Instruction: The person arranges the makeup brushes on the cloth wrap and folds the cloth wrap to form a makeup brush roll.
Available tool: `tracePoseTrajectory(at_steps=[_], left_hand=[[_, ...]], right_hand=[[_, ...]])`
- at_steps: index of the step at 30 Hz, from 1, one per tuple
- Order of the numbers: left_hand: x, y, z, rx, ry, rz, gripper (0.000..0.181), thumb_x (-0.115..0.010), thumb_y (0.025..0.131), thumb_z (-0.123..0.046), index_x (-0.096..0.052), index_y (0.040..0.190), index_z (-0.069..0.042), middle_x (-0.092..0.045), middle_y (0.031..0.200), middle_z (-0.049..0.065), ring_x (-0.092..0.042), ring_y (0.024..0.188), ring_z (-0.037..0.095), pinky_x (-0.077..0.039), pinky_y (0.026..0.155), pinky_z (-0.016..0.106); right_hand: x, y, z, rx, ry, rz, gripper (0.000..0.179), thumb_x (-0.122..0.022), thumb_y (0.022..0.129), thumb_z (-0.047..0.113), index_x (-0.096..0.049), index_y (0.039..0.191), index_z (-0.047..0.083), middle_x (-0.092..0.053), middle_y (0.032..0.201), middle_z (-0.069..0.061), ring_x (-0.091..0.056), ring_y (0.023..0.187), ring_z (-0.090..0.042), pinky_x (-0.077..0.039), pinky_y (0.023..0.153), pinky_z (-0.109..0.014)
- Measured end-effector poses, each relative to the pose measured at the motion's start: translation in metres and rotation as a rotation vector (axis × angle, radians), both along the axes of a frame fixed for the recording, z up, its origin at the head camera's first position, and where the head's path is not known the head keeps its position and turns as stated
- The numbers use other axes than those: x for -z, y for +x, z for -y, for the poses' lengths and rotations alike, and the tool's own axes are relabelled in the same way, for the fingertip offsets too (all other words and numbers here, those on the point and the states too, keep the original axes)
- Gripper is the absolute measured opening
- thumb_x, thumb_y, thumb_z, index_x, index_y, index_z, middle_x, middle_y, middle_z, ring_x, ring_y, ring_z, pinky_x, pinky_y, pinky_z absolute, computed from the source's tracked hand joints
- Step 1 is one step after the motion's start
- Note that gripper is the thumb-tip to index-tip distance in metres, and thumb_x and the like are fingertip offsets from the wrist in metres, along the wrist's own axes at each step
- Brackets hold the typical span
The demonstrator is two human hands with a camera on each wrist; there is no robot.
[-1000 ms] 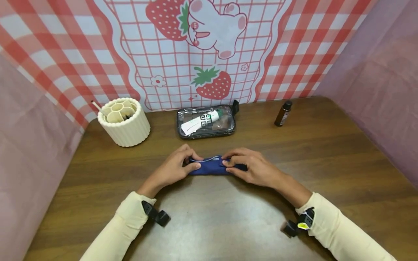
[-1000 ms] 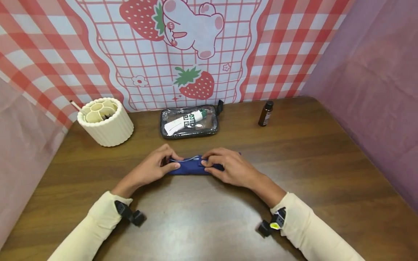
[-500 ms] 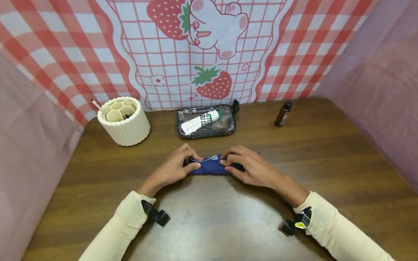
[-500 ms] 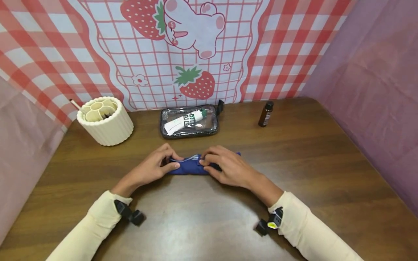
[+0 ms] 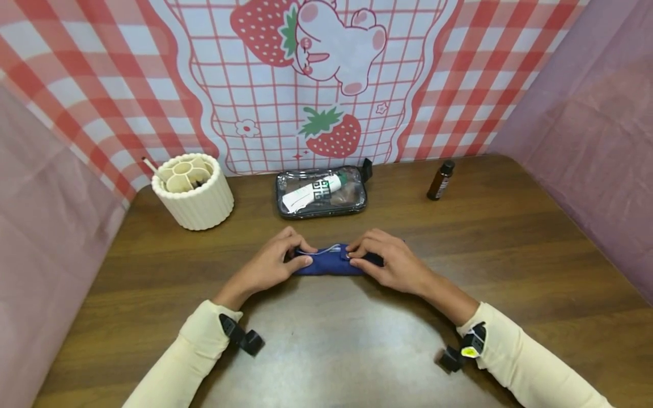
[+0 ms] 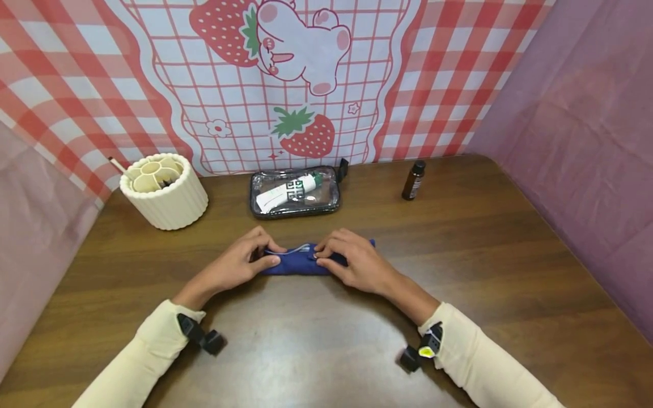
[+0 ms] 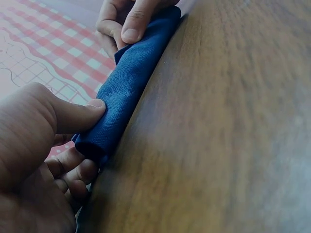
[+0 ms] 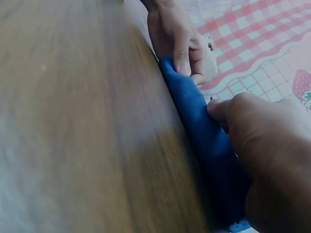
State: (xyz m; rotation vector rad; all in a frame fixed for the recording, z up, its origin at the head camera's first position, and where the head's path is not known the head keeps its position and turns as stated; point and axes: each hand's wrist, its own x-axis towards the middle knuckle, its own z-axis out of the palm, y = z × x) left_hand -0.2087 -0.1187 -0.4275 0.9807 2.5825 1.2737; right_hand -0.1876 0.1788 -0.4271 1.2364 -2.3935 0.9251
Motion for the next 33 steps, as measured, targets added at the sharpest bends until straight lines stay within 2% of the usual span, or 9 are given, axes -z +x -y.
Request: tracePoseTrajectory(at_steps=[8, 12, 16, 18, 23, 26, 29, 31, 33], left_hand=[[-0.001, -0.001, 0.002, -0.014, -0.004, -0.008, 0.010, -0.071, 0.096, -0.022, -0.073, 0.105, -0.021, -0.054, 0.097, 0.002, -0.048, 0.081, 0.018, -0.041, 0.072, 0.035], [-0.001, -0.002, 0.001, -0.009, -0.011, -0.009, 0.009, -0.070, 0.096, -0.022, -0.072, 0.105, -0.022, -0.053, 0.098, 0.002, -0.048, 0.083, 0.018, -0.042, 0.074, 0.035], [-0.003, -0.002, -0.001, 0.002, -0.015, -0.012, 0.007, -0.069, 0.096, -0.021, -0.072, 0.103, -0.022, -0.052, 0.097, 0.002, -0.048, 0.082, 0.018, -0.042, 0.074, 0.035], [-0.004, -0.002, -0.002, 0.007, -0.010, -0.022, 0.007, -0.069, 0.096, -0.020, -0.072, 0.103, -0.020, -0.052, 0.097, 0.003, -0.047, 0.083, 0.018, -0.041, 0.074, 0.035], [-0.007, -0.003, -0.003, -0.008, 0.000, -0.043, 0.007, -0.069, 0.096, -0.018, -0.072, 0.102, -0.017, -0.052, 0.098, 0.003, -0.048, 0.085, 0.018, -0.041, 0.077, 0.036], [-0.005, -0.002, -0.001, -0.016, -0.012, -0.036, 0.007, -0.069, 0.096, -0.019, -0.072, 0.103, -0.018, -0.053, 0.098, 0.003, -0.048, 0.086, 0.018, -0.041, 0.077, 0.037], [-0.002, 0.001, 0.001, -0.013, -0.024, -0.016, 0.008, -0.069, 0.097, -0.021, -0.072, 0.104, -0.020, -0.053, 0.099, 0.002, -0.049, 0.086, 0.018, -0.041, 0.077, 0.037], [-0.001, 0.002, 0.000, -0.007, -0.020, -0.007, 0.008, -0.068, 0.097, -0.022, -0.072, 0.105, -0.021, -0.053, 0.099, 0.002, -0.049, 0.087, 0.017, -0.041, 0.078, 0.038], [-0.001, 0.002, -0.001, -0.004, -0.011, 0.004, 0.009, -0.067, 0.098, -0.023, -0.071, 0.106, -0.022, -0.053, 0.100, 0.001, -0.049, 0.088, 0.017, -0.042, 0.079, 0.038]], right_hand=[[-0.015, 0.002, 0.007, -0.048, 0.217, -0.123, 0.015, -0.065, 0.097, 0.021, -0.071, 0.106, 0.011, -0.059, 0.107, 0.002, -0.052, 0.100, -0.011, -0.048, 0.085, -0.031], [-0.024, 0.001, 0.013, -0.075, 0.324, -0.168, 0.011, -0.063, 0.098, 0.018, -0.068, 0.102, 0.010, -0.054, 0.101, 0.003, -0.047, 0.094, -0.013, -0.044, 0.081, -0.032], [-0.030, -0.001, 0.018, -0.101, 0.369, -0.195, 0.005, -0.064, 0.096, 0.015, -0.065, 0.097, 0.010, -0.051, 0.097, 0.001, -0.045, 0.090, -0.016, -0.041, 0.078, -0.031], [-0.032, -0.002, 0.019, -0.115, 0.384, -0.213, 0.004, -0.064, 0.096, 0.013, -0.063, 0.096, 0.010, -0.051, 0.096, 0.000, -0.045, 0.092, -0.017, -0.042, 0.083, -0.033], [-0.033, -0.007, 0.019, -0.119, 0.396, -0.270, 0.006, -0.064, 0.095, 0.015, -0.061, 0.096, 0.010, -0.052, 0.098, -0.004, -0.050, 0.097, -0.022, -0.041, 0.103, -0.040], [-0.026, -0.008, 0.014, -0.085, 0.342, -0.188, 0.007, -0.064, 0.097, 0.021, -0.065, 0.099, 0.013, -0.055, 0.104, -0.002, -0.051, 0.098, -0.018, -0.045, 0.096, -0.037], [-0.017, -0.008, 0.006, -0.063, 0.246, -0.003, 0.010, -0.063, 0.100, 0.027, -0.068, 0.103, 0.019, -0.057, 0.113, 0.004, -0.051, 0.105, -0.012, -0.046, 0.090, -0.034], [-0.013, -0.009, 0.001, -0.047, 0.170, 0.121, 0.010, -0.064, 0.100, 0.029, -0.070, 0.102, 0.022, -0.060, 0.117, 0.007, -0.052, 0.111, -0.010, -0.046, 0.093, -0.036], [-0.011, -0.011, -0.003, -0.046, 0.112, 0.209, 0.007, -0.065, 0.099, 0.027, -0.070, 0.098, 0.023, -0.062, 0.117, 0.008, -0.054, 0.113, -0.012, -0.045, 0.096, -0.039]])
